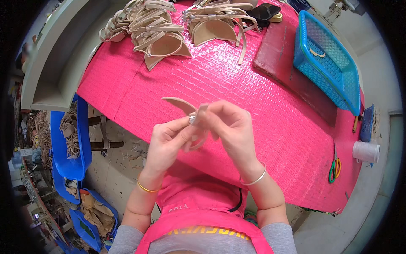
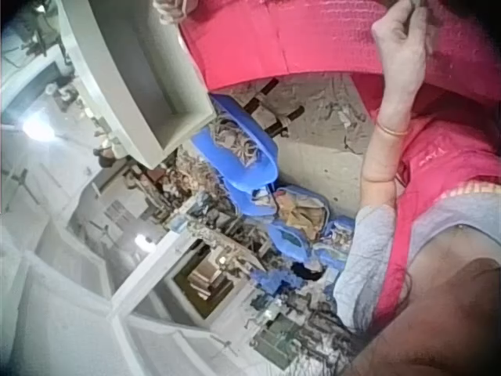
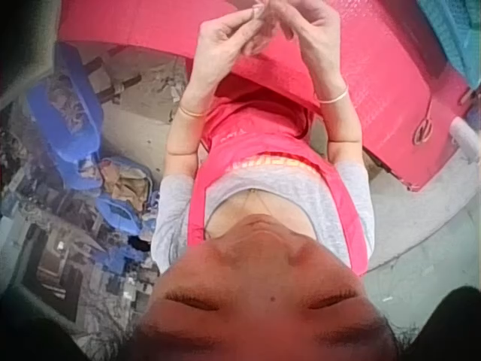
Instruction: Assembling straps and buckles onto sandal upper components at a manufacturing workstation.
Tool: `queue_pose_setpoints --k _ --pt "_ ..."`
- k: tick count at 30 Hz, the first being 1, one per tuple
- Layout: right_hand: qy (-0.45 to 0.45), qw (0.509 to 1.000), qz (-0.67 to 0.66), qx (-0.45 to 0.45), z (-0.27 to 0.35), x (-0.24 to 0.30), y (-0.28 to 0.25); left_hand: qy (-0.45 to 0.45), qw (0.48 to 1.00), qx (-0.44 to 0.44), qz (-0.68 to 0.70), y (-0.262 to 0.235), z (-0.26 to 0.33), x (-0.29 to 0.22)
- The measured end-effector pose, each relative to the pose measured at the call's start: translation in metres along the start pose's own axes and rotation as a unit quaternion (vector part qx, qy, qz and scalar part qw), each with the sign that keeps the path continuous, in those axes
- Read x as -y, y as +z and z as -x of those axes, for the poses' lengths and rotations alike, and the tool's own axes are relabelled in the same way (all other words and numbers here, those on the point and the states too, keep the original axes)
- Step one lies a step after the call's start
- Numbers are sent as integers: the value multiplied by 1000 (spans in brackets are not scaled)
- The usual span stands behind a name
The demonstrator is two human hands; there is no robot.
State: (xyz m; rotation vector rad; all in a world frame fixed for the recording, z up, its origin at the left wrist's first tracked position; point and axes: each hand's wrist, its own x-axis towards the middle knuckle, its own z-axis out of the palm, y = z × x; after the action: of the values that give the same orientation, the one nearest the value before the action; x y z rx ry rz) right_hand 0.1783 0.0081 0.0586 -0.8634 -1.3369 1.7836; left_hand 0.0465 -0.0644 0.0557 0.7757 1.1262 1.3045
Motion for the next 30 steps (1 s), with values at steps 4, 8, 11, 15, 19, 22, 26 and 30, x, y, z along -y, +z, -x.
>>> queue_pose_setpoints --k 4,8,11,15,19,22,26,30 --pt "170 960 -218 35 12 -4 4 46 995 -37 -82 -4 -2 6" --pt "202 933 -294 36 17 -16 13 63 994 -88 -11 2 -6 14" --pt "203 930 -305 21 17 -18 14 107 985 -31 -128 -8 -9 25" --pt "207 934 -292 -23 19 -23 8 159 950 -7 -269 -6 -17 18" --pt "185 934 -302 -51 23 -26 7 186 935 -41 -300 -4 -14 22" --pt "159 947 -272 -57 23 -27 9 255 898 -85 -348 -2 -14 29" --pt "7 992 -92 -81 15 -44 6 322 849 -98 -407 3 -13 30" --pt "72 996 -5 57 -5 -38 -10 318 844 -45 -430 -6 -16 34"
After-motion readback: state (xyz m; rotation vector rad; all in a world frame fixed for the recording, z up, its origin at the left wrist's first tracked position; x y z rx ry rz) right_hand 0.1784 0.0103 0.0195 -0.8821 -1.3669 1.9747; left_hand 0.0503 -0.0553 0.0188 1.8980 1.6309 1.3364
